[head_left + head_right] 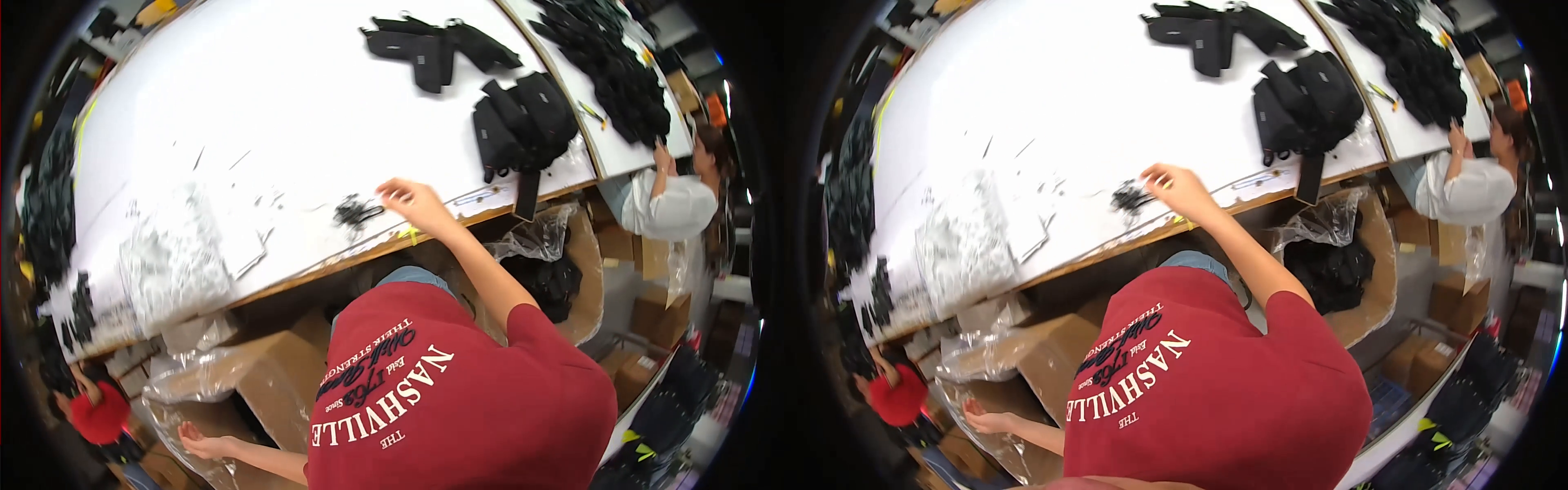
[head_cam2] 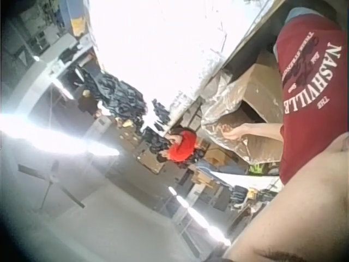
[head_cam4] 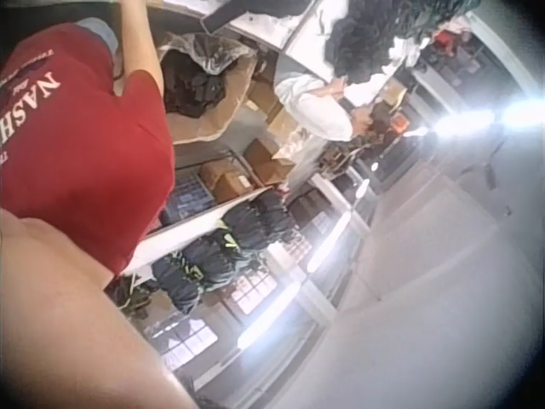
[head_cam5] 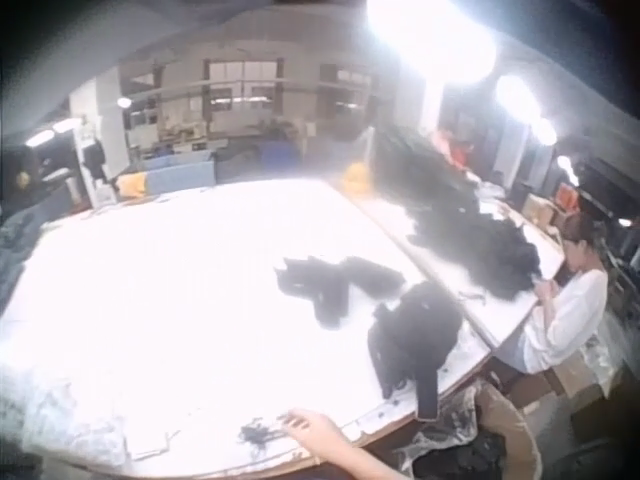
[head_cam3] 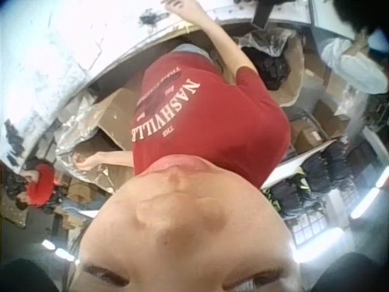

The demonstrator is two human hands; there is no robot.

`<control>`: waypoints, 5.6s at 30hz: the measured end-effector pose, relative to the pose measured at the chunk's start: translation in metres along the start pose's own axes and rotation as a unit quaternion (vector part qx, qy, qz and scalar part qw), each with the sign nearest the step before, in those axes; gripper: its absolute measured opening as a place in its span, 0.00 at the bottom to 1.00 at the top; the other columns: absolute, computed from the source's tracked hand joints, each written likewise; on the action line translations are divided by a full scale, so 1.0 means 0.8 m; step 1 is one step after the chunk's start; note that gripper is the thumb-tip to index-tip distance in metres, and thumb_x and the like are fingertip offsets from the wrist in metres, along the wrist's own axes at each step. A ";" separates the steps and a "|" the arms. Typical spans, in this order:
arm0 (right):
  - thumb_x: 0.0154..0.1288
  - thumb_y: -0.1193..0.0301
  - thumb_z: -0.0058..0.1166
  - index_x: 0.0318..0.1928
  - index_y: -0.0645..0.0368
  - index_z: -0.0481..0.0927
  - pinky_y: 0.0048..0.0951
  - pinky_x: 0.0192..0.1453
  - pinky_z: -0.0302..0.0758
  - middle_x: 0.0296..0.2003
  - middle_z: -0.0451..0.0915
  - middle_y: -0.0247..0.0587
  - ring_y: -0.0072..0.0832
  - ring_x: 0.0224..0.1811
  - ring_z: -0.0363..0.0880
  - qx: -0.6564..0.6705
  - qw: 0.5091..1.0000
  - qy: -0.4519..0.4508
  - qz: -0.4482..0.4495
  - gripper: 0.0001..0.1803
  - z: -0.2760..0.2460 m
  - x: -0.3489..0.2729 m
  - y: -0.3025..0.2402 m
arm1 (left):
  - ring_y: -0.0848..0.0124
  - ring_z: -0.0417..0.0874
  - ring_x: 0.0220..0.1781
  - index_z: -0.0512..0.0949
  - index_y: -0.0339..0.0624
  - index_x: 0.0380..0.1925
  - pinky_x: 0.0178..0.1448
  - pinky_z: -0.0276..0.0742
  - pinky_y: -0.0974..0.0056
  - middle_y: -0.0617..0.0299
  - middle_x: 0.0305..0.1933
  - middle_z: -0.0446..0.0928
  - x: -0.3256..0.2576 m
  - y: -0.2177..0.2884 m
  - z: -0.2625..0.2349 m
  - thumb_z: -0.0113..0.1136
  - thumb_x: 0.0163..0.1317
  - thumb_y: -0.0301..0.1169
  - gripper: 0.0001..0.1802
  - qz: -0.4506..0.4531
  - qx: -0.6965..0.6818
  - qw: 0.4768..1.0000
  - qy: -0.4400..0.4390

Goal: Packing small black zippered pouches into a large shipping box lined with plastic.

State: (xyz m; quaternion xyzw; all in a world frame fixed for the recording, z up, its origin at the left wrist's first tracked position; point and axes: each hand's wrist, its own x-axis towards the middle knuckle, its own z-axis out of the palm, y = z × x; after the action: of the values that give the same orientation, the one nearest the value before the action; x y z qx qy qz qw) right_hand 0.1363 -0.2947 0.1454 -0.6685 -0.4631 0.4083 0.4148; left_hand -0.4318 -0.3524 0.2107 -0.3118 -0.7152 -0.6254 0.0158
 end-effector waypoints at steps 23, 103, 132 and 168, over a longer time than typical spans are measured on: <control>0.55 0.71 0.59 0.43 0.55 0.77 0.36 0.40 0.75 0.37 0.76 0.41 0.41 0.36 0.79 -0.316 0.871 0.374 0.043 0.13 -0.297 0.058 0.120 | 0.67 0.80 0.35 0.64 0.29 0.52 0.41 0.79 0.63 0.50 0.40 0.75 -0.725 0.266 0.552 0.65 0.51 0.57 0.44 -0.200 -0.006 0.412 -0.889; 0.46 0.72 0.60 0.67 0.53 0.56 0.42 0.57 0.70 0.52 0.64 0.54 0.50 0.53 0.67 -0.128 0.980 0.142 -0.052 0.45 -0.063 0.085 0.181 | 0.34 0.45 0.70 0.72 0.60 0.58 0.70 0.46 0.42 0.44 0.72 0.49 -0.544 0.137 0.483 0.52 0.64 0.46 0.23 0.443 0.036 0.647 -0.620; 0.44 0.57 0.69 0.69 0.33 0.52 0.46 0.62 0.62 0.60 0.60 0.46 0.43 0.61 0.60 -0.537 0.722 0.435 0.019 0.52 -0.372 0.044 0.136 | 0.38 0.43 0.72 0.75 0.71 0.55 0.68 0.42 0.33 0.53 0.75 0.41 -0.558 0.146 0.477 0.57 0.59 0.48 0.22 0.468 0.028 0.606 -0.642; 0.62 0.64 0.52 0.63 0.43 0.69 0.31 0.55 0.71 0.51 0.75 0.51 0.37 0.50 0.75 0.104 0.992 -0.004 0.066 0.27 -0.132 0.084 0.223 | 0.31 0.40 0.71 0.60 0.76 0.65 0.63 0.37 0.23 0.63 0.76 0.41 -0.574 0.170 0.479 0.56 0.57 0.41 0.34 0.432 0.073 0.585 -0.683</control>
State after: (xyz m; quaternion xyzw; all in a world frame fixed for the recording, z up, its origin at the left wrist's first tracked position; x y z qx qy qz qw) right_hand 0.3005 -0.2894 0.0022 -0.6491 -0.3749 0.4832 0.4524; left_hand 0.1423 -0.1985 0.0583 -0.9170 -0.3401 -0.0936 -0.1862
